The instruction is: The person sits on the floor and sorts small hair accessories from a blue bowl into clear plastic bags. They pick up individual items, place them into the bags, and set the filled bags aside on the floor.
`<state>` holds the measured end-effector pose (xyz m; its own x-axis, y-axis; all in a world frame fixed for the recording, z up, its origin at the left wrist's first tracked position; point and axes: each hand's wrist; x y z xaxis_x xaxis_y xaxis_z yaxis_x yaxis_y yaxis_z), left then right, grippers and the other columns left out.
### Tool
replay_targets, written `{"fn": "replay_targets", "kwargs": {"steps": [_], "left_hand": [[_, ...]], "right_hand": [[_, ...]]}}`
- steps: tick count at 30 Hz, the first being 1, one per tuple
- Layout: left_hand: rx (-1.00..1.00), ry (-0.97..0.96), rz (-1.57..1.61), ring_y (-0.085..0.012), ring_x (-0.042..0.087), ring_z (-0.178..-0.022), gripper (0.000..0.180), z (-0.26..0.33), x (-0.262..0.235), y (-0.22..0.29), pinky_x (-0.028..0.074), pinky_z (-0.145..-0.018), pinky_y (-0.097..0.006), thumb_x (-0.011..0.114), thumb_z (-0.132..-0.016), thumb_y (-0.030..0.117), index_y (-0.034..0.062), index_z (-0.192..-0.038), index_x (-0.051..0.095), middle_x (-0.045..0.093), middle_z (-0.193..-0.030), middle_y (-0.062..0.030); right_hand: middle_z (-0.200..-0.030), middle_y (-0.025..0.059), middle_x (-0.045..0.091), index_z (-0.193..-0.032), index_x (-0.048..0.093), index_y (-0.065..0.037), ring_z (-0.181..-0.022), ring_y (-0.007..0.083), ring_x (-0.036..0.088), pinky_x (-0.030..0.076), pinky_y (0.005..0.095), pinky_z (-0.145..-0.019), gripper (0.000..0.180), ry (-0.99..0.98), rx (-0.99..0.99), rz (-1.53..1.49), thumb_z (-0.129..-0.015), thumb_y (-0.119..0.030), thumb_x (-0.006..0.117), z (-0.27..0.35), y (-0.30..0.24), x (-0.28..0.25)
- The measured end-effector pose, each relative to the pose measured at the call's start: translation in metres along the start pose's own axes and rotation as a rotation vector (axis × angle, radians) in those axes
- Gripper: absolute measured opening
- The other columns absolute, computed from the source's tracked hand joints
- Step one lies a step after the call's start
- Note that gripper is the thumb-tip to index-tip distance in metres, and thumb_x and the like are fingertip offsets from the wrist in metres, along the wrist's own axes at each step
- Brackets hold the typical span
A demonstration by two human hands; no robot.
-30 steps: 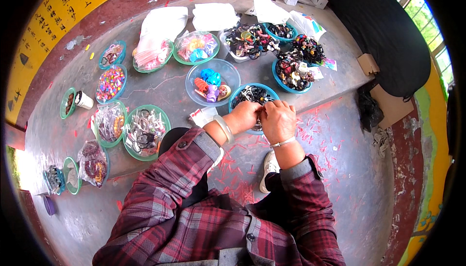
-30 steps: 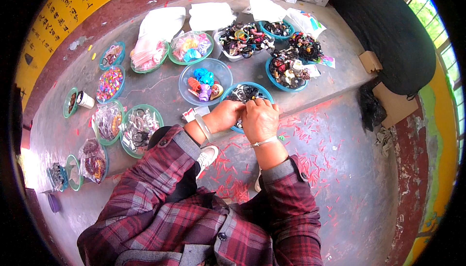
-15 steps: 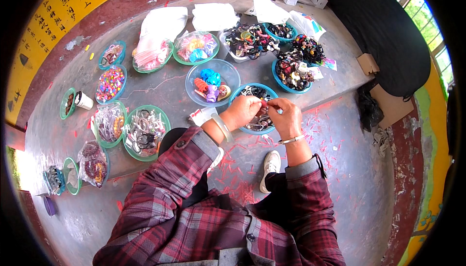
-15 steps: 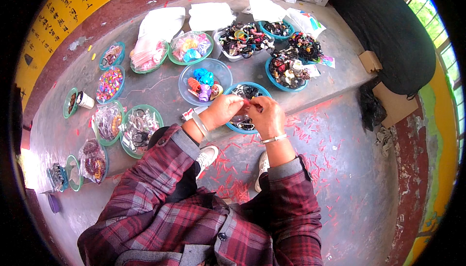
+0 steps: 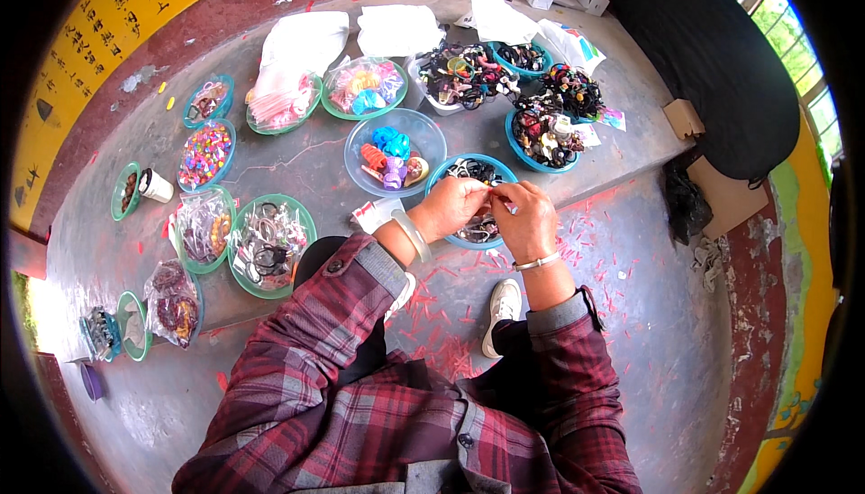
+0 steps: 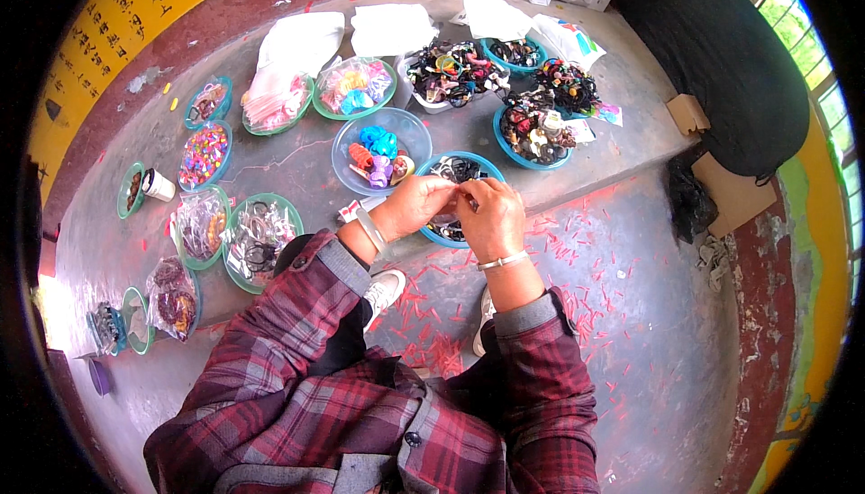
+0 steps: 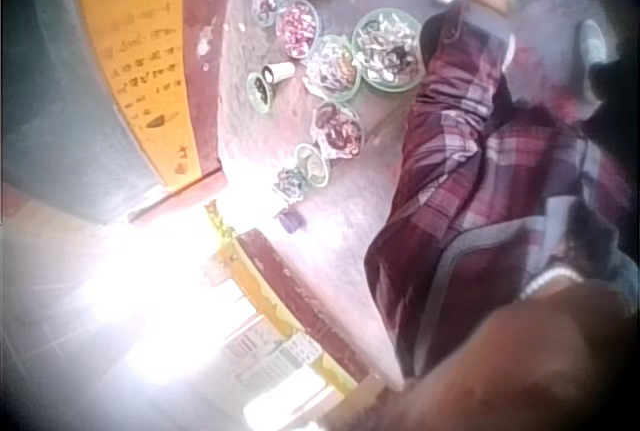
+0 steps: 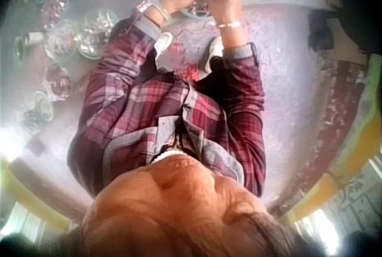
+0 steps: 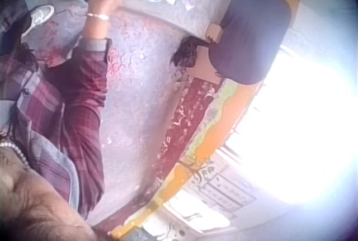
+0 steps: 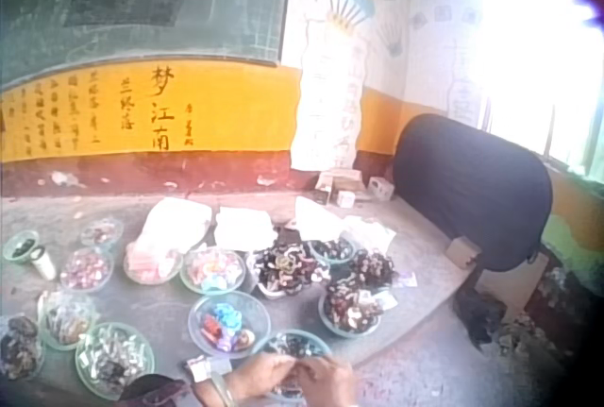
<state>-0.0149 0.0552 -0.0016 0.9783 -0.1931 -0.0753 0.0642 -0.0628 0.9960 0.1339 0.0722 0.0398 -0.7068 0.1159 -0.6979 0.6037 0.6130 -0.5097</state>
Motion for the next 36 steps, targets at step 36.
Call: {"fn": "replay_targets", "kwargs": {"steps": [36], "left_hand": [[0.170,0.101,-0.384,-0.0182,0.062,-0.071,0.018,0.005,0.004,0.008,0.046,-0.062,-0.027,0.054,-0.083,0.015,0.0025,-0.094,0.061,0.063,-0.077,-0.0143]], "right_hand": [[-0.064,0.0042,0.055,-0.061,0.058,-0.011,-0.066,0.0247,0.054,0.038,0.0369,-0.058,0.003,0.098,-0.109,0.197,-0.059,-0.012,0.061,-0.001,-0.005,0.002]]}}
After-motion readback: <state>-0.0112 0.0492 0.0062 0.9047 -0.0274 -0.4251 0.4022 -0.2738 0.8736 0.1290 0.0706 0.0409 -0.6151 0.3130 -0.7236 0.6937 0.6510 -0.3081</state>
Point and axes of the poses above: each hand's wrist, its own z-axis away from the middle knuckle, its own x-axis out of the palm, y = z × x
